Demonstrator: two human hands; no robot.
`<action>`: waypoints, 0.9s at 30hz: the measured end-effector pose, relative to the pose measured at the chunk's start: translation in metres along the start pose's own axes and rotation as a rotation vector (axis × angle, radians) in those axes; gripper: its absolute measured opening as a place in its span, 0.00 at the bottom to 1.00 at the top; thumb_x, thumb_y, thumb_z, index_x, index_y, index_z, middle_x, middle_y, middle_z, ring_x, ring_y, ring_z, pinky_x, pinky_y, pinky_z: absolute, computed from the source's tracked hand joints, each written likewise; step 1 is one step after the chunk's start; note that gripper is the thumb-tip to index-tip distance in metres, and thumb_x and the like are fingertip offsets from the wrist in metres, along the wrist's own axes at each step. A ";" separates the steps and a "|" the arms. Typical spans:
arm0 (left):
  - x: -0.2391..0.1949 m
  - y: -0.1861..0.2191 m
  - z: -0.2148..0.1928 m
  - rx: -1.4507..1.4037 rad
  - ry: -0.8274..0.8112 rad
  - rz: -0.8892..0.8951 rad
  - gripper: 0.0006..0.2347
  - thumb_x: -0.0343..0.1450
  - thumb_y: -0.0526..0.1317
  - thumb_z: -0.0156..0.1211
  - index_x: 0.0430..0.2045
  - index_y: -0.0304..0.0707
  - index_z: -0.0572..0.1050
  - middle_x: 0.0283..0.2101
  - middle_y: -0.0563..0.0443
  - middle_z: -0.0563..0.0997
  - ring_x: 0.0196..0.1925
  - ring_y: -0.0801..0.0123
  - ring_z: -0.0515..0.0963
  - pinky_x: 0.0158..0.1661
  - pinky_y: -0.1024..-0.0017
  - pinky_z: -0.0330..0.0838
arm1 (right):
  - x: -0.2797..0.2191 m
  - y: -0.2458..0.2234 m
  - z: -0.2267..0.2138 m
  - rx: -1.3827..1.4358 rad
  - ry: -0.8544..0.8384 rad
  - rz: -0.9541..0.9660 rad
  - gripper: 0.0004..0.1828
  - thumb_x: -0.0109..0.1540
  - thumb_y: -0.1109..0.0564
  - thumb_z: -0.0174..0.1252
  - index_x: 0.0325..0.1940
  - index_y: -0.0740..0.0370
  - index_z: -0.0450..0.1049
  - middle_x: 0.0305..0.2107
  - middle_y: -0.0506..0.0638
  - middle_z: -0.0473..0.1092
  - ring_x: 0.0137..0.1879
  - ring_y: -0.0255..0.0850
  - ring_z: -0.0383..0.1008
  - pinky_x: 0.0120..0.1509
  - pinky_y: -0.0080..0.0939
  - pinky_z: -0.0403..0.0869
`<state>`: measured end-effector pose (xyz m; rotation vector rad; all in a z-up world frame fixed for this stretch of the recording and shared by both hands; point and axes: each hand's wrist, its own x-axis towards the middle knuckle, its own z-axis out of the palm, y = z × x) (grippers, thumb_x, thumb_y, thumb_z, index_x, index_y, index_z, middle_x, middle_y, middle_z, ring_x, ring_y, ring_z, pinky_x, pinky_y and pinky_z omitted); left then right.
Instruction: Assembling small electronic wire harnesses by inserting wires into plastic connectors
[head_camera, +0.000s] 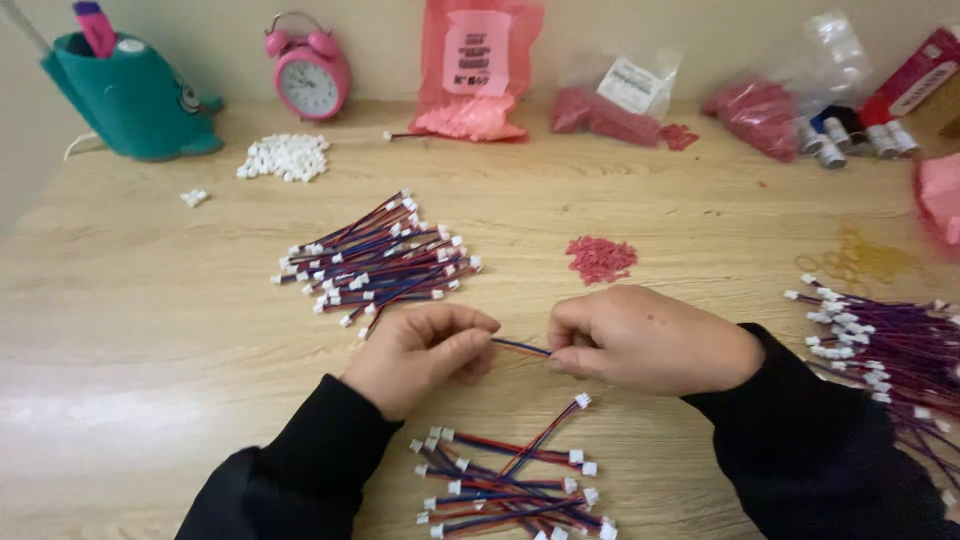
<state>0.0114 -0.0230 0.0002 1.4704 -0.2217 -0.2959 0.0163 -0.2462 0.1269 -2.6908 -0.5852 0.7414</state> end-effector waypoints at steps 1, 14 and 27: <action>0.000 -0.002 0.000 0.001 -0.009 0.006 0.10 0.69 0.34 0.60 0.40 0.26 0.78 0.28 0.40 0.83 0.30 0.66 0.84 0.32 0.73 0.82 | 0.002 0.001 -0.001 -0.001 0.008 0.007 0.07 0.57 0.48 0.56 0.31 0.50 0.75 0.21 0.44 0.78 0.36 0.42 0.80 0.43 0.42 0.75; 0.001 0.004 0.000 0.101 0.099 -0.010 0.07 0.68 0.33 0.59 0.34 0.28 0.81 0.17 0.47 0.76 0.17 0.71 0.70 0.22 0.77 0.68 | 0.055 0.101 0.015 -0.093 0.453 -0.002 0.15 0.57 0.56 0.47 0.39 0.46 0.79 0.40 0.43 0.78 0.48 0.42 0.75 0.52 0.43 0.68; 0.000 0.004 -0.001 0.153 0.083 -0.102 0.10 0.70 0.34 0.55 0.42 0.35 0.82 0.24 0.50 0.79 0.22 0.74 0.72 0.28 0.80 0.71 | 0.047 0.086 0.017 -0.069 0.428 0.046 0.07 0.56 0.51 0.55 0.35 0.46 0.78 0.31 0.40 0.79 0.38 0.38 0.77 0.46 0.40 0.68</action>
